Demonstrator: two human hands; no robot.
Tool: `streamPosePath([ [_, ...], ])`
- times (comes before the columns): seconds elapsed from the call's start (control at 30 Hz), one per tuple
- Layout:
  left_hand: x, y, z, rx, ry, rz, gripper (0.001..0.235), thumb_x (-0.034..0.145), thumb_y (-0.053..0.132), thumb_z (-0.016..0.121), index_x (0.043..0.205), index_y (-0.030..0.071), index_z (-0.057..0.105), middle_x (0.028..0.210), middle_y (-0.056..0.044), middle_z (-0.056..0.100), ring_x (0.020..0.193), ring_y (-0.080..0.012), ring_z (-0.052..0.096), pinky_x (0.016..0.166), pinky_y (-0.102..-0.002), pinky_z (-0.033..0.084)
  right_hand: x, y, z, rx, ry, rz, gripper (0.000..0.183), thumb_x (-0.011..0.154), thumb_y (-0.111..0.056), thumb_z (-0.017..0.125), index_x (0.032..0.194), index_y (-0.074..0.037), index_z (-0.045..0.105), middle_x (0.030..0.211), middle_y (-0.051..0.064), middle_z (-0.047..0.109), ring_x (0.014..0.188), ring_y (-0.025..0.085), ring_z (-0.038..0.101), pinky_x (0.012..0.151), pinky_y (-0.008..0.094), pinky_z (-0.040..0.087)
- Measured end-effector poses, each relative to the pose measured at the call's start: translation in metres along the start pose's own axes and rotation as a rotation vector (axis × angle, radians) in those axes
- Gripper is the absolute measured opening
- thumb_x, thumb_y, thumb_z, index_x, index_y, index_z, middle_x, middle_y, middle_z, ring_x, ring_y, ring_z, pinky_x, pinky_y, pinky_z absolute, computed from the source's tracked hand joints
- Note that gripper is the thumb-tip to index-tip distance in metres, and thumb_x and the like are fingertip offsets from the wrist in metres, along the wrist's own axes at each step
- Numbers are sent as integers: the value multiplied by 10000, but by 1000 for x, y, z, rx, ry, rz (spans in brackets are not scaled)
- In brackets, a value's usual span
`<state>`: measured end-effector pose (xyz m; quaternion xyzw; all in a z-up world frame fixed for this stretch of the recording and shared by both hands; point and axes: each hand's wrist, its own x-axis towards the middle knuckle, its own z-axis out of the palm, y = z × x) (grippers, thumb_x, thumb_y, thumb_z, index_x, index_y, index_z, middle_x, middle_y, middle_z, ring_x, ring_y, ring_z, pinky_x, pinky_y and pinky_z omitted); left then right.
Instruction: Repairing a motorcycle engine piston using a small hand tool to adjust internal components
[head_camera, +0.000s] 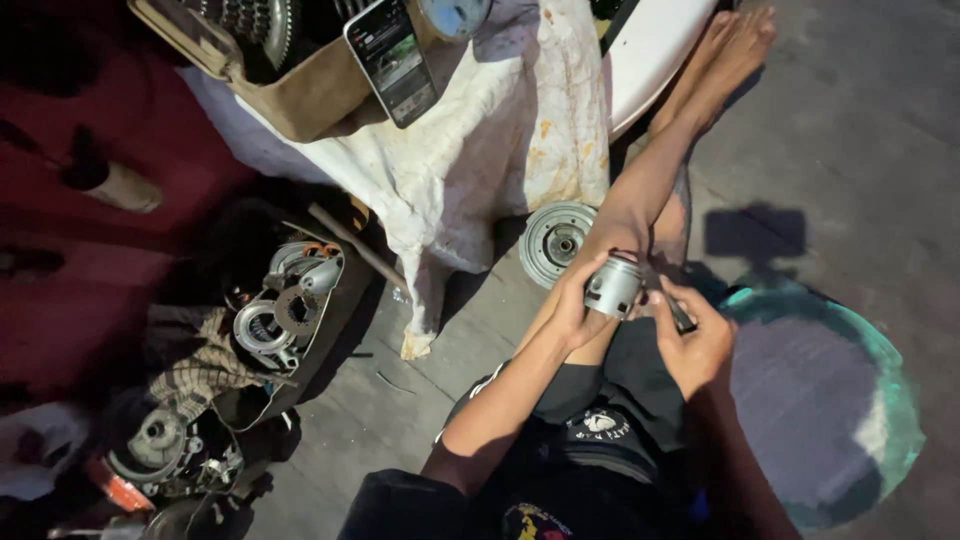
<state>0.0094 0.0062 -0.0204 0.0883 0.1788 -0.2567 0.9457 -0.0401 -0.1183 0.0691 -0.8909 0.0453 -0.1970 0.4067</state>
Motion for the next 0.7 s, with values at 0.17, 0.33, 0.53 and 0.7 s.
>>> streamPosePath([
  [0.17,-23,8,28,187,-13,94,346,1015,331,675,1174,25,648,1042,-165,681,938,-271,703,792,-455,621,-5,27,2,125,-62,16,179,898,-51,843,1042,-152,809,939,68,778,933,247,741,804,317,543],
  [0.33,11,0,-13,95,-130,16,367,1049,359,662,1170,13,658,999,-221,722,796,-369,731,617,-586,632,-18,6,-3,115,-90,20,169,953,-64,822,1114,-113,799,1054,128,774,1008,304,729,832,358,553],
  [0.53,-5,2,11,129,-91,99,324,1032,269,692,1169,-23,662,940,-235,683,726,-388,714,489,-583,608,-9,22,-11,27,-180,29,194,995,-56,785,1184,-101,790,1075,194,755,1006,357,716,781,401,579],
  [0.7,1,0,10,174,25,232,227,975,191,734,1095,0,707,939,-185,717,802,-273,742,655,-486,647,-29,-14,-2,137,-165,69,140,914,-68,848,1038,-117,808,1018,125,780,989,282,738,832,373,568],
])
